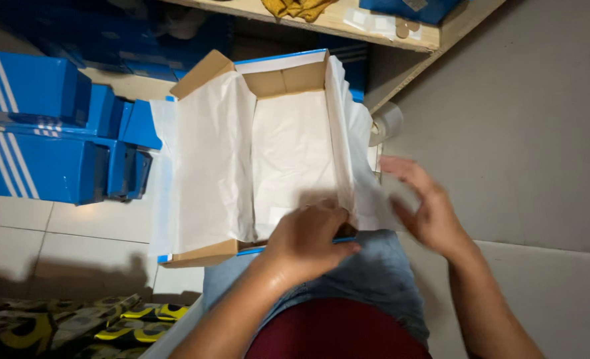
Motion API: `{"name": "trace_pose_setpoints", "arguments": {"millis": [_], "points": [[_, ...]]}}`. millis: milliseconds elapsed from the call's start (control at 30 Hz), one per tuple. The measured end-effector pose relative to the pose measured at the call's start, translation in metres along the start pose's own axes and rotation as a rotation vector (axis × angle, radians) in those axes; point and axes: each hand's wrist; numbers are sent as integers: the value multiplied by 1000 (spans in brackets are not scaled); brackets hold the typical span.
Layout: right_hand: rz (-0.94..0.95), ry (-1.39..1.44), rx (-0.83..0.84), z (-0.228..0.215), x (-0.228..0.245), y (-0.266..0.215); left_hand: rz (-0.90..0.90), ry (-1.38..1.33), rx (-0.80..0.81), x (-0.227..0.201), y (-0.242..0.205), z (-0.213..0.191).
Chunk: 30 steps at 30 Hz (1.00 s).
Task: The person opens a blue shoe box, removes a pair of sneakers, and places them on a nearby shelf. They then fold white tissue paper and place it inside the empty box before closing the lid. The person repeats the process with another box, removing shoes and folding paper inside.
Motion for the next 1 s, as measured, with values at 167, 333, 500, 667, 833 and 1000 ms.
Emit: {"name": "trace_pose_setpoints", "arguments": {"millis": [167,333,500,667,833,1000], "points": [[-515,-158,548,-15,53,-9,45,132,-226,2,8,39],[-577,-295,169,6,27,-40,48,-72,-155,6,-8,8],[-742,-284,-144,-7,46,-28,238,-242,-388,-2,-7,7],[-933,-365,-100,-31,71,-2,103,16,-786,-27,8,45],[-985,-444,-43,-38,73,14,153,34,-1032,-31,12,50],[-1032,-504,-28,-50,67,19,131,78,-1031,-30,11,48]]}}
Point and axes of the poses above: each hand's wrist, its own y-axis towards the middle knuckle, its own z-axis out of the palm, x = y × z, and after that the axes turned 13 degrees about -z, right-handed
